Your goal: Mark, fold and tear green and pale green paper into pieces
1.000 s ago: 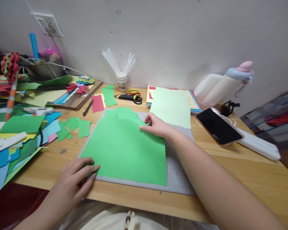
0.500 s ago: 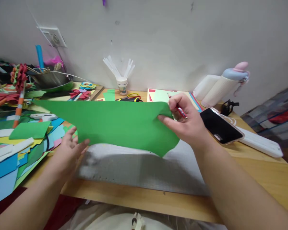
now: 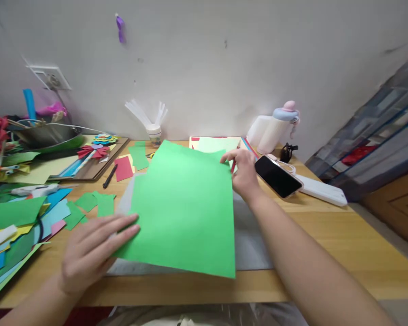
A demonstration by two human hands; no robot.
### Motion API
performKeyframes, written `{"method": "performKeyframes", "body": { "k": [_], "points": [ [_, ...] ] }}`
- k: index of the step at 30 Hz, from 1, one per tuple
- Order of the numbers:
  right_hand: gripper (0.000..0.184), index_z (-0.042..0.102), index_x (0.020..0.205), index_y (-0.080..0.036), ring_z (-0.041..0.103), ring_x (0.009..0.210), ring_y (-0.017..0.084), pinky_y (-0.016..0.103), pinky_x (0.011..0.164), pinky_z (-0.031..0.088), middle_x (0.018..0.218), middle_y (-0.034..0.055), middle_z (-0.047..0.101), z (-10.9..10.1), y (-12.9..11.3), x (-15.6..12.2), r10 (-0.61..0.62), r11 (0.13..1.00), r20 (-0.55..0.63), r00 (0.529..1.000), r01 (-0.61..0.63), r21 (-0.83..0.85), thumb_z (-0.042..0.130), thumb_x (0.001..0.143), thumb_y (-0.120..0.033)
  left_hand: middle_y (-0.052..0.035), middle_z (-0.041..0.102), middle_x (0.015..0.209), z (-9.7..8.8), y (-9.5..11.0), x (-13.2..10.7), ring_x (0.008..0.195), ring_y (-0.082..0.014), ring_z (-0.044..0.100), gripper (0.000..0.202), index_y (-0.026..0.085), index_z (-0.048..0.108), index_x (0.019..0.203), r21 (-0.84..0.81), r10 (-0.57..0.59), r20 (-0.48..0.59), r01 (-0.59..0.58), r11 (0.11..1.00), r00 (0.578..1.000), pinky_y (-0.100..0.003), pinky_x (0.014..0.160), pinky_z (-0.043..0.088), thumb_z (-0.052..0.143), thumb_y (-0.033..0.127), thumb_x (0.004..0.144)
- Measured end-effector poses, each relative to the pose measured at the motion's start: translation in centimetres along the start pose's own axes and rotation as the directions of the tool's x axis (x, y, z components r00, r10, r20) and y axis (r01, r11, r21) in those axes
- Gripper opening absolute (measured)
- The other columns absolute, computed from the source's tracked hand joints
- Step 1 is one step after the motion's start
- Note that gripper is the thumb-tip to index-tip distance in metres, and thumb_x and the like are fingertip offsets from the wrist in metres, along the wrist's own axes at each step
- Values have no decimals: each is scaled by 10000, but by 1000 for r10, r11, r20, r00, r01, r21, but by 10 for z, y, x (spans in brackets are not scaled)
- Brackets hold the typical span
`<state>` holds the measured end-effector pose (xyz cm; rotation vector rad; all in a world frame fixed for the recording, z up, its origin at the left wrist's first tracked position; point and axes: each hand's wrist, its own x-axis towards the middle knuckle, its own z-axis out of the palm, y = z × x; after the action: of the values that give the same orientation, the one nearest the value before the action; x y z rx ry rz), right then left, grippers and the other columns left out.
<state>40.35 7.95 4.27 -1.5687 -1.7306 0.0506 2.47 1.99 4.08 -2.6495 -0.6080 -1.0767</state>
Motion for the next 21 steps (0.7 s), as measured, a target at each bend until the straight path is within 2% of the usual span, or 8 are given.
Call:
{"method": "performKeyframes", "body": {
  "k": [4, 7, 9, 12, 16, 19, 21],
  "points": [
    [228, 578, 944, -223, 553, 1023, 279, 447, 960, 262, 981, 91, 676, 22, 23, -10, 35, 984, 120, 992, -14, -177, 474, 775, -110, -28, 724, 1123, 16, 17, -30, 979, -180, 661, 415, 291, 586, 1261, 78, -49, 233, 32, 996, 971, -328, 861, 498, 403, 116, 933],
    [241, 595, 938, -212, 553, 998, 285, 435, 901, 265, 927, 101, 688, 25, 33, -18, 128, 950, 164, 978, -73, -304, 429, 799, -105, -42, 724, 1115, 19, 25, -41, 956, -190, 660, 407, 269, 595, 1257, 88, -41, 327, 13, 996, 944, -318, 825, 502, 407, 118, 929],
    [235, 598, 942, -209, 558, 975, 291, 430, 859, 272, 920, 114, 691, 23, 37, -23, 200, 917, 172, 965, -123, -379, 410, 823, -134, -52, 723, 1112, 19, 28, -44, 955, -197, 656, 392, 253, 599, 1253, 87, -38, 357, 8, 996, 933, -316, 811, 502, 414, 137, 928],
    [209, 613, 887, -205, 587, 830, 280, 420, 782, 290, 812, 121, 695, 18, 41, -30, 312, 865, 204, 928, -189, -464, 415, 830, -170, -49, 717, 1119, 19, 31, -44, 941, -193, 650, 395, 246, 598, 1254, 105, -68, 364, 32, 994, 929, -318, 821, 481, 432, 129, 915],
    [210, 642, 889, -209, 598, 721, 261, 410, 741, 319, 743, 106, 704, 16, 42, -33, 398, 831, 266, 878, -222, -510, 447, 817, -181, 9, 690, 1204, 25, 34, -39, 1008, -172, 634, 473, 304, 553, 1309, 91, -52, 403, 17, 996, 914, -311, 888, 414, 434, 98, 900],
    [309, 653, 1046, -194, 619, 749, 278, 417, 747, 353, 796, 128, 717, 12, 32, -31, 399, 837, 291, 869, -216, -503, 444, 822, -154, 48, 679, 1226, 30, 35, -36, 1086, -153, 612, 406, 350, 571, 1275, 58, -48, 433, 25, 998, 900, -301, 943, 363, 415, 174, 943],
    [391, 601, 1210, -175, 631, 790, 282, 416, 762, 381, 829, 134, 718, 4, 15, -33, 367, 858, 306, 879, -192, -476, 433, 857, -166, 52, 691, 1200, 33, 36, -34, 1105, -143, 603, 371, 355, 599, 1232, 35, -68, 419, 58, 998, 906, -296, 975, 335, 416, 196, 951]
  ]
}}
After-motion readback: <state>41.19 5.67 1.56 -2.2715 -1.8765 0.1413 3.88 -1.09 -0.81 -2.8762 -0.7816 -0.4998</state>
